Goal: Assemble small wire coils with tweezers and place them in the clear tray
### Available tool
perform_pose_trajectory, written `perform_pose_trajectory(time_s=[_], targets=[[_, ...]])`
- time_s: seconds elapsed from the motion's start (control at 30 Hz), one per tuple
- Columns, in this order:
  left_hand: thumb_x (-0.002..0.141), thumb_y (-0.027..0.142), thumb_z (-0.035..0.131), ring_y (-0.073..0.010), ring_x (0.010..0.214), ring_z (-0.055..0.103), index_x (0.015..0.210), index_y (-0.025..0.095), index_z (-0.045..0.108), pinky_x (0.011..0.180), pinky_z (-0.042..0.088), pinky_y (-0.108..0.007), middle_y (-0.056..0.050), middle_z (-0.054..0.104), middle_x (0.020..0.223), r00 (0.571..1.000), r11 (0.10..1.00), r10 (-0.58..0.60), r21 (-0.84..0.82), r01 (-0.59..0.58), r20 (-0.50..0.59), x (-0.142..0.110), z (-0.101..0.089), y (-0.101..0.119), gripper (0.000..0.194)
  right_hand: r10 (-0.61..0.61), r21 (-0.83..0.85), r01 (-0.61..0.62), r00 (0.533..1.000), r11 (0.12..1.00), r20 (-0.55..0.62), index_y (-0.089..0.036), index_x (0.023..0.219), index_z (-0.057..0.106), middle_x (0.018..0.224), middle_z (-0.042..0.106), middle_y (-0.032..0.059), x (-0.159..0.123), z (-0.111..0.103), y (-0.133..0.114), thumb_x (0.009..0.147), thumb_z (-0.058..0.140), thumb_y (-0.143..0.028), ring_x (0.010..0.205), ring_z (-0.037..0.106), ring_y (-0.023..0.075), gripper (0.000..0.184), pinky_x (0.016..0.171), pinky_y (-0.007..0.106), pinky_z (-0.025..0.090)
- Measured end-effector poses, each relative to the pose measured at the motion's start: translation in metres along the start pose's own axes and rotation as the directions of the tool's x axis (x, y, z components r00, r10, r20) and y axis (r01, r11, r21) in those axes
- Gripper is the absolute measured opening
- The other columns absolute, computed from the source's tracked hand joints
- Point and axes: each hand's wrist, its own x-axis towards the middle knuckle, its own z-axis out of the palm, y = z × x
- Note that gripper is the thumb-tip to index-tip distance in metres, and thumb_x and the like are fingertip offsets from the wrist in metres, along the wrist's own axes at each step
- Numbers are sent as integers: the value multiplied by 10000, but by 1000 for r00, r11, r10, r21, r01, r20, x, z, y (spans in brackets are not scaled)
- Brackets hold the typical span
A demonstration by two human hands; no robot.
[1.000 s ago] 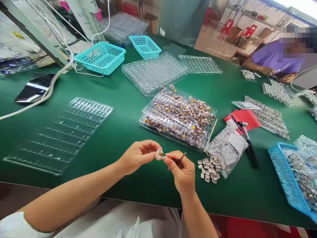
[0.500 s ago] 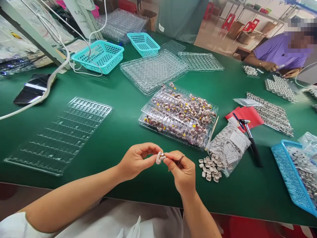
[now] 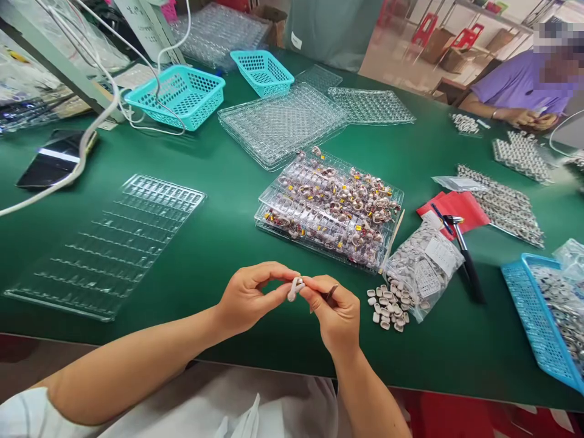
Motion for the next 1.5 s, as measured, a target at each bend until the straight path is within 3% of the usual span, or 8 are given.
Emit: perform_pose_trajectory(time_s=[0.5, 0.93, 1.33, 1.5], targets=[[795, 101, 667, -163, 705, 708, 891, 145, 739, 675, 560, -246, -75, 764, 775, 997, 996, 72, 43, -72, -3, -1, 0, 0, 128, 68, -33, -69, 996, 997, -52, -258, 933, 775, 783, 703, 22, 1, 2, -1, 793, 743, -227, 542, 537, 100, 146, 420, 226, 433], [848, 92, 611, -144, 766, 713, 1016, 197, 727, 738, 559, -242, -50, 772, 818, 979, 978, 197, 61, -200, 57, -1, -1, -7, 229, 258, -30, -259, 966, 965, -22, -252, 1015, 768, 773, 716, 25, 3, -6, -3, 776, 758, -282, 562, 556, 110, 242, 462, 234, 485], [899, 95, 507, -143, 857, 715, 1108, 212, 692, 793, 558, -245, -67, 766, 952, 968, 966, 207, 125, -226, 143, -5, -2, -11, 303, 217, -126, -215, 976, 969, 8, -253, 993, 776, 795, 697, 32, 7, -9, -6, 799, 735, -315, 551, 538, 99, 209, 463, 232, 477], [904, 157, 540, -156, 843, 710, 1097, 215, 708, 801, 557, -260, -68, 767, 936, 979, 982, 140, 109, -157, 149, -5, -1, -8, 262, 182, -226, -176, 983, 958, 5, -257, 1001, 770, 820, 691, 26, 8, -9, -11, 821, 714, -315, 562, 542, 96, 197, 477, 227, 499]])
